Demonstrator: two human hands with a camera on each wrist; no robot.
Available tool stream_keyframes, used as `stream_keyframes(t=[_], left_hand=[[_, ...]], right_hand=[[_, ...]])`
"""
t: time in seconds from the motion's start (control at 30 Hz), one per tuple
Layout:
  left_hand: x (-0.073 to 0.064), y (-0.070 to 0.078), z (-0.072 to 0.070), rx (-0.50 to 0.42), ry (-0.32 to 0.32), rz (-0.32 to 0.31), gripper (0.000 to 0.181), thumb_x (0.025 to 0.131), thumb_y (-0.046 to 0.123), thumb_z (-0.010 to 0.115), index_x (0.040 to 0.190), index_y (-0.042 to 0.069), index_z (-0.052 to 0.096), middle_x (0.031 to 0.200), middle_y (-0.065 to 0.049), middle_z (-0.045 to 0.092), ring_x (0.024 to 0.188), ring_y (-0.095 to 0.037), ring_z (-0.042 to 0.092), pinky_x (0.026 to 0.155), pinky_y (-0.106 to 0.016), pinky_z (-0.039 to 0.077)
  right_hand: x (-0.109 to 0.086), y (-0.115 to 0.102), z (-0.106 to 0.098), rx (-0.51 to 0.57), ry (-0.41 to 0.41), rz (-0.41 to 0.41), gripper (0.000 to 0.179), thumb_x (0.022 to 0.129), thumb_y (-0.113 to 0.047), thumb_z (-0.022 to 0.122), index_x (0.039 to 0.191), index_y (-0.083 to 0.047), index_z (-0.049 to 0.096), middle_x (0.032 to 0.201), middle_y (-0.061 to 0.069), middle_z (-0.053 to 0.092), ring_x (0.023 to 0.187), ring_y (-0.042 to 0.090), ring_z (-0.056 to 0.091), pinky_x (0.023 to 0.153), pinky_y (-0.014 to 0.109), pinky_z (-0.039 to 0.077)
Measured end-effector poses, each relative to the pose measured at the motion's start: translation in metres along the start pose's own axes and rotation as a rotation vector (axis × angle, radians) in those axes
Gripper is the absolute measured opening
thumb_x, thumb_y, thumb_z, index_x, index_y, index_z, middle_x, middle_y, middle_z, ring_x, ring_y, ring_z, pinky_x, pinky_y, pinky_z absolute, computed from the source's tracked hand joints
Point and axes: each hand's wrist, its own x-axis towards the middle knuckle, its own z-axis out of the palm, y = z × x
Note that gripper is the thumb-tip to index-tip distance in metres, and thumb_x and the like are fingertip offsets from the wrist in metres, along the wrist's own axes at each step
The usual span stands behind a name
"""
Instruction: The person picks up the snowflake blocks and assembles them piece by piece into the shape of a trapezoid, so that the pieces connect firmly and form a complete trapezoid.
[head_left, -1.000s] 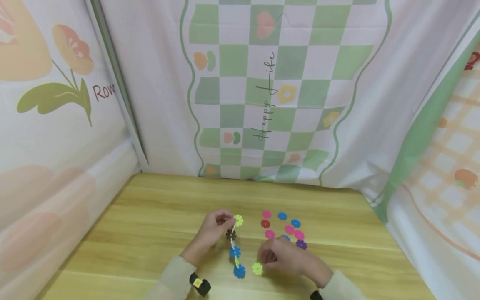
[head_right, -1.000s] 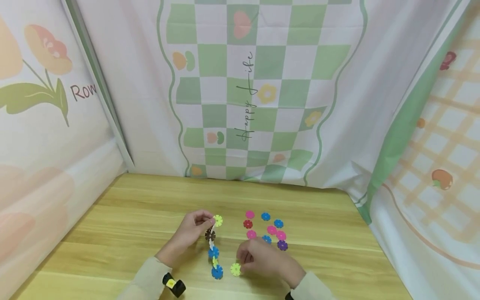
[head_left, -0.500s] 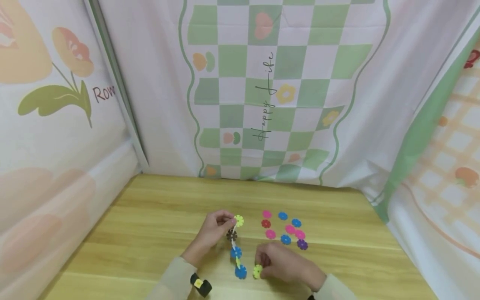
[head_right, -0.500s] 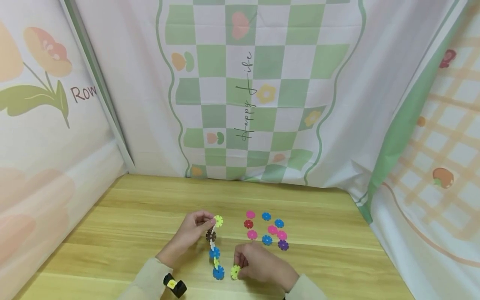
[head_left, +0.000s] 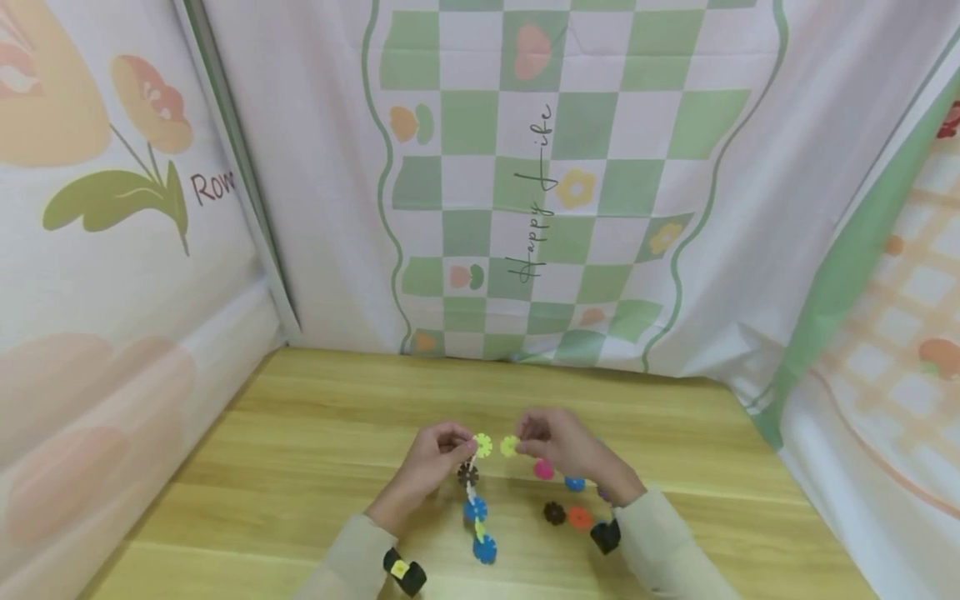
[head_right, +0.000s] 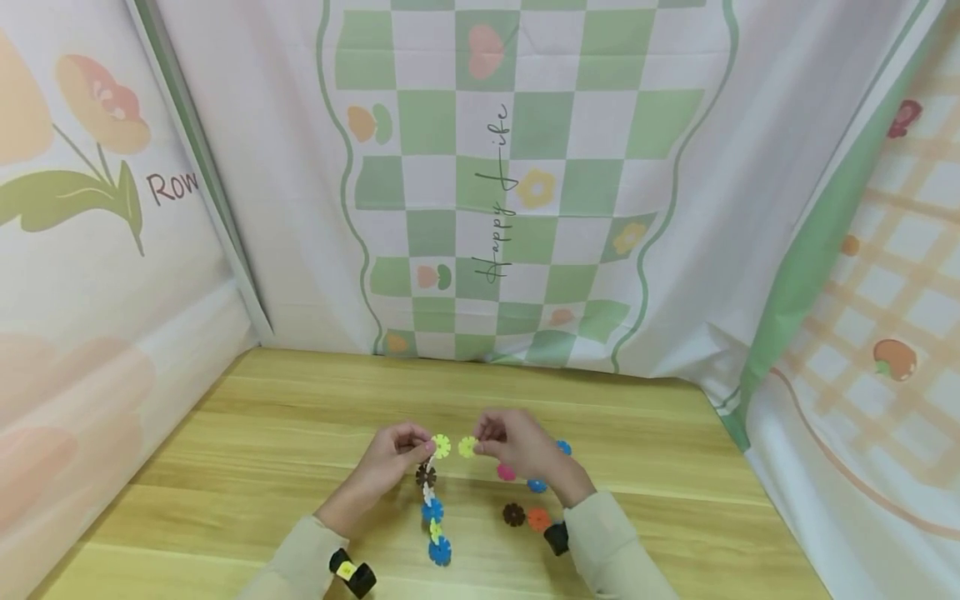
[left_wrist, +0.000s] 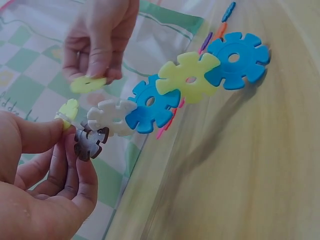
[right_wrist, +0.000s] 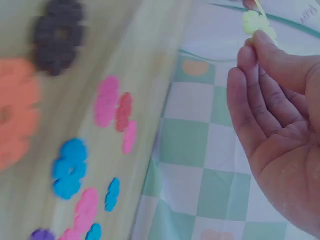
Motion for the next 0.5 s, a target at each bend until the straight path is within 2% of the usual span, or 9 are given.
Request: stream_keyframes(t=[0.13,0.23,0.5], left_hand=[[0.0,0.0,0.002,-0.002,-0.014,0.013,0.019,0.1,0.015,0.072,0.111,0.0,0.07,0.101,-0.009,0.072,0.09,-0.015,0.067,0.083,-0.024,0.057],[0.001,-0.002,0.003,-0.003,-0.018,0.023,0.017,0.099,0.012,0.072,0.108,-0.001,0.071,0.1,-0.009,0.073,0.09,-0.014,0.066,0.083,-0.023,0.056],[0.002,-0.001,0.004,-0.005,-0.005,0.036,0.013,0.098,0.007,0.072,0.106,-0.003,0.071,0.096,-0.008,0.072,0.088,-0.014,0.064,0.079,-0.021,0.055]], right_hand=[[0.013,-0.002,-0.002,0.036,0.05,-0.023,0.004,0.1,-0.008,0.072,0.103,-0.01,0.07,0.095,0.006,0.075,0.085,0.021,0.073,0.076,0.031,0.063],[0.018,-0.002,0.002,0.072,0.072,-0.029,0.005,0.1,-0.008,0.071,0.104,-0.01,0.07,0.099,0.006,0.074,0.091,0.02,0.073,0.081,0.027,0.063],[0.025,0.004,0.012,0.144,0.074,-0.088,0.005,0.1,-0.008,0.071,0.104,-0.008,0.07,0.1,0.008,0.073,0.092,0.012,0.07,0.085,0.026,0.062]])
